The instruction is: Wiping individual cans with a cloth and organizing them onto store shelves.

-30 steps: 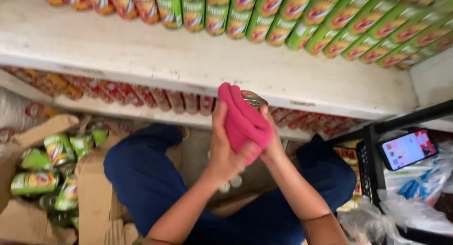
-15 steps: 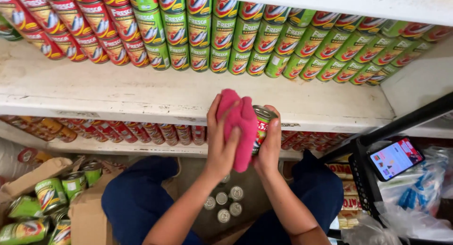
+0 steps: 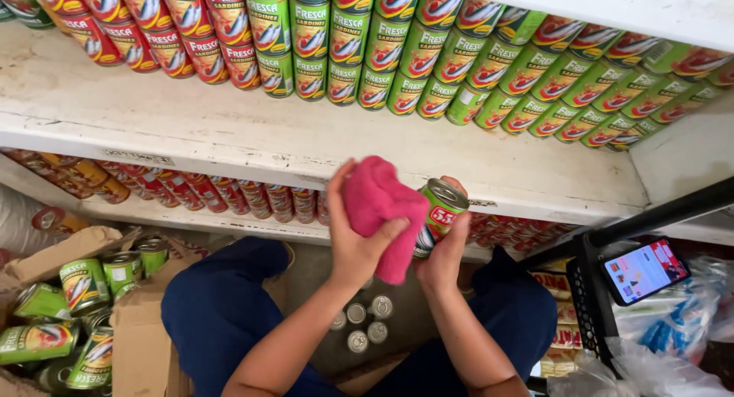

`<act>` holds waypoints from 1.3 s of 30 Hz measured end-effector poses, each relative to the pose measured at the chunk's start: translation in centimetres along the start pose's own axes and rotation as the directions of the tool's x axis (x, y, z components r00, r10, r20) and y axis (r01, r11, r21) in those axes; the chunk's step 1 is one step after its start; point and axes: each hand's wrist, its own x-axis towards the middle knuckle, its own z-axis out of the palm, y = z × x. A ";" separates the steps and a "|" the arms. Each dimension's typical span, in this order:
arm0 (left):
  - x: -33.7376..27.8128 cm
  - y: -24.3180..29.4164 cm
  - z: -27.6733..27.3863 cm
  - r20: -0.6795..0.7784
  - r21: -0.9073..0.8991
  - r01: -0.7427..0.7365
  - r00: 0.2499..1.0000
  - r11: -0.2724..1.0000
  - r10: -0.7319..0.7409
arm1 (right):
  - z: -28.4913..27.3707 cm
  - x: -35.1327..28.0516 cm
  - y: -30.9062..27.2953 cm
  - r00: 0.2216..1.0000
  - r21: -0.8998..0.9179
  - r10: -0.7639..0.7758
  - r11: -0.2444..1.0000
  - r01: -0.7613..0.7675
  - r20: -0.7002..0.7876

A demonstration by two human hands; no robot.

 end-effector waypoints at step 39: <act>-0.4 -1.8 -0.2 0.109 0.313 -0.093 0.992 0.945 0.062 | 0.9 0.0 -0.9 0.980 -0.120 0.189 0.973 -0.195 -0.061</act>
